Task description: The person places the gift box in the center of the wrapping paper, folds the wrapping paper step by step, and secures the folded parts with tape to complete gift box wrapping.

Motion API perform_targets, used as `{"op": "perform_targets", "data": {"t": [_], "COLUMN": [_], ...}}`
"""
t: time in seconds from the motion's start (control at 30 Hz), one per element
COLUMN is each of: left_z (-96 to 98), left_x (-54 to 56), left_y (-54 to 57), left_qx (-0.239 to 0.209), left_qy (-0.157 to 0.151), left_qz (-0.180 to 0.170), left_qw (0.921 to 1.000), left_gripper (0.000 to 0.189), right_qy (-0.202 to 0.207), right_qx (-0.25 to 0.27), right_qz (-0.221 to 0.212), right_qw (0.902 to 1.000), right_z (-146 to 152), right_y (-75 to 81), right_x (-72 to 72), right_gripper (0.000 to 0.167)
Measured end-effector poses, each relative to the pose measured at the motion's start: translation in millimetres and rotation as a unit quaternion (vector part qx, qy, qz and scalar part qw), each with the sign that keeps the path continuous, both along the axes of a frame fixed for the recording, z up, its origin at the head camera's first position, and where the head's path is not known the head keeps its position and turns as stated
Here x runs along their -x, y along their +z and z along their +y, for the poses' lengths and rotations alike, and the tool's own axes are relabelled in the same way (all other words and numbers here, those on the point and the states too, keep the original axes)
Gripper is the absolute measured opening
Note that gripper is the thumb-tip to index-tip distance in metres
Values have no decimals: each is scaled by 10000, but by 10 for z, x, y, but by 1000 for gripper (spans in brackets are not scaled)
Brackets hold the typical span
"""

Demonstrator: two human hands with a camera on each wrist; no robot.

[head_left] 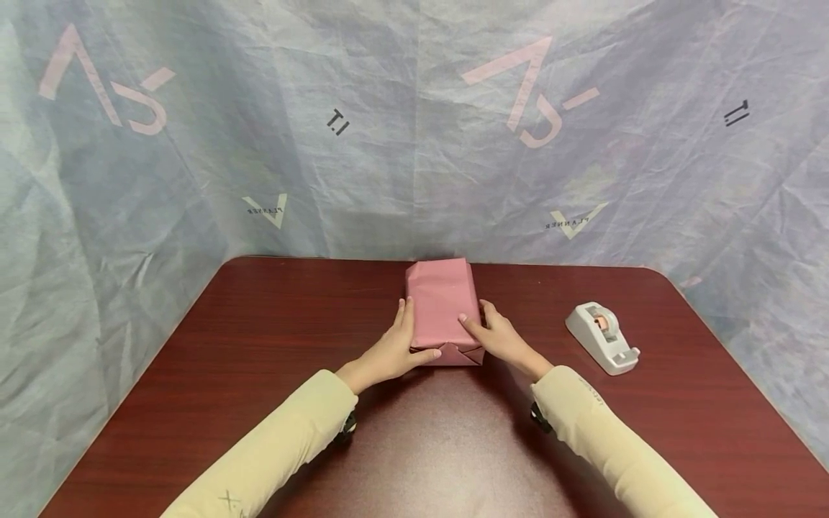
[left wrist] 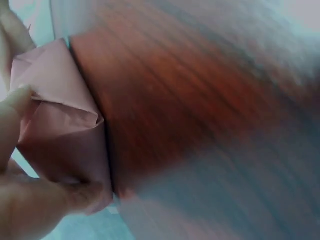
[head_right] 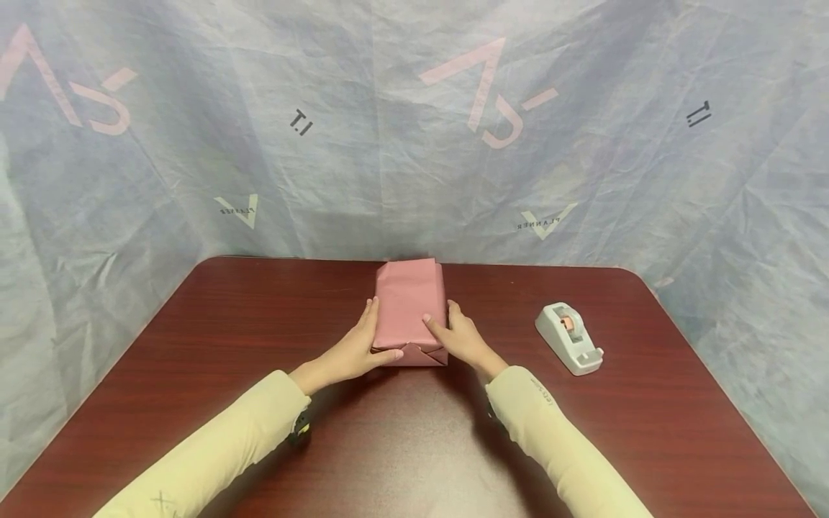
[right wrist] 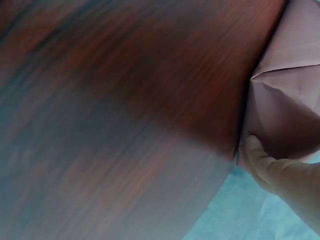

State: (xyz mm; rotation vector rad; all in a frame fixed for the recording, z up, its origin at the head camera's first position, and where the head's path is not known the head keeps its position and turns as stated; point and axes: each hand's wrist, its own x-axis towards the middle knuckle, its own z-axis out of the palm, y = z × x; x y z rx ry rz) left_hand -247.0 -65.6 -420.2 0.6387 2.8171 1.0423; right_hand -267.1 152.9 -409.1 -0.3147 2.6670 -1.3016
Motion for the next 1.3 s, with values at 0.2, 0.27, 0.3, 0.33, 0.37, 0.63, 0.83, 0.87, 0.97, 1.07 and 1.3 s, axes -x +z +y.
{"op": "perform_targets", "data": {"t": [0.2, 0.27, 0.3, 0.33, 0.37, 0.63, 0.83, 0.87, 0.97, 1.07, 1.3], "left_z": [-4, -3, 0, 0, 0, 11, -3, -2, 1, -2, -15], "left_x": [93, 119, 130, 141, 152, 123, 56, 38, -25, -96, -218], "left_y": [23, 39, 49, 54, 57, 83, 133, 142, 154, 145, 133], "left_qx": [-560, -591, -608, -615, -623, -1208, -1907, -1991, -2054, -1989, -1847], "left_qy": [479, 683, 749, 782, 798, 853, 773, 768, 796, 793, 598], "left_qz": [-591, -757, -820, -838, -831, -330, 117, 153, 339, 569, 939], "left_qw": [9955, 9930, 9920, 9915, 9914, 9885, 9785, 9768, 9748, 9751, 9765], "left_gripper": [88, 78, 73, 69, 65, 66, 82, 84, 88, 90, 87], "right_qy": [-138, -166, -179, -208, -244, -706, -560, -497, -316, -157, 115], "right_qx": [-270, -104, -7, 109, 258, 1038, 1653, 1743, 1773, 1701, 1589], "right_qz": [-177, -246, -289, -324, -357, -37, 655, 748, 956, 1130, 1714], "right_qw": [9994, 9995, 9994, 9992, 9987, 9921, 9825, 9806, 9790, 9788, 9722], "right_z": [-40, -59, -68, -78, -88, -133, -102, -94, -60, -19, 46], "right_y": [19, 27, 30, 33, 35, 93, 102, 96, 83, 67, 40], "right_x": [33, 45, 50, 54, 58, -12, -101, -116, -171, -235, -369], "right_gripper": [66, 62, 60, 58, 56, 59, 71, 74, 83, 89, 80]}}
